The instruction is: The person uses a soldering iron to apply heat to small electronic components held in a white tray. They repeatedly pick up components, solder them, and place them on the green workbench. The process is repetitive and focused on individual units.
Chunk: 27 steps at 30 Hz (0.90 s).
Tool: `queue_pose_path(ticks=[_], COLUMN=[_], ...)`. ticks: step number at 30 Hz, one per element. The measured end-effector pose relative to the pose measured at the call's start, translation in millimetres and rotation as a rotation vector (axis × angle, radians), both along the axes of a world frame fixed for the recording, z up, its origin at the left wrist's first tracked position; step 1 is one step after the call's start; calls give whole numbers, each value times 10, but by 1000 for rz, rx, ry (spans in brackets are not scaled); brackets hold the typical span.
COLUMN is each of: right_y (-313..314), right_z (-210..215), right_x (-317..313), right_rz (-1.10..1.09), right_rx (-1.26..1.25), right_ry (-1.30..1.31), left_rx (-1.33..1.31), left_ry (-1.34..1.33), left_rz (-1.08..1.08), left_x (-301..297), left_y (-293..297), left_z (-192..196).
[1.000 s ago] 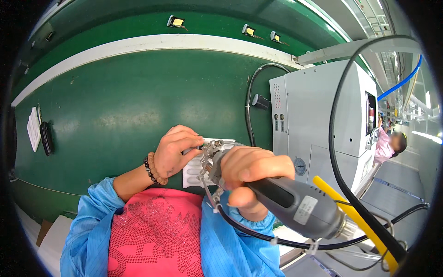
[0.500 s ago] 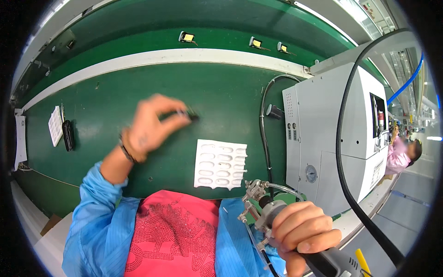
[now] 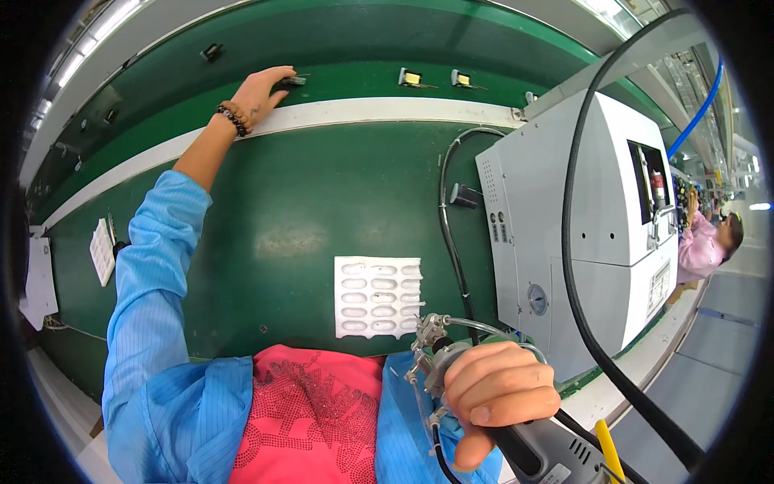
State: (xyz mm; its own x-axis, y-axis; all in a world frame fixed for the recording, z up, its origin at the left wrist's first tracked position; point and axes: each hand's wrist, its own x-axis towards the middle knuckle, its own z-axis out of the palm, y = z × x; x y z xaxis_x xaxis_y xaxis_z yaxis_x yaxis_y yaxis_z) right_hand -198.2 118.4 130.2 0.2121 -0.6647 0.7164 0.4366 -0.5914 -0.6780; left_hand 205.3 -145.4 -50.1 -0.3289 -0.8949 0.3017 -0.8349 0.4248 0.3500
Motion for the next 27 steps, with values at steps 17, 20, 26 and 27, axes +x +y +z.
queue_pose_path(ticks=[17, 20, 26, 27], right_y=[33, -7, -182, -199], right_z=[6, -21, -233, -268], right_x=[-67, -16, 227, 277], right_rz=[66, 74, 72, 52], right_rx=[34, 33, 28, 43], right_ry=[41, 33, -83, -93], left_rx=[155, 110, 104, 103], left_ry=[472, 492, 588, 594], left_rz=[-216, -145, -124, -125], left_x=[-1790, -1847, -1849, -1850], left_y=[2553, 2633, 2635, 2630], left_z=[376, 221, 37, 23])
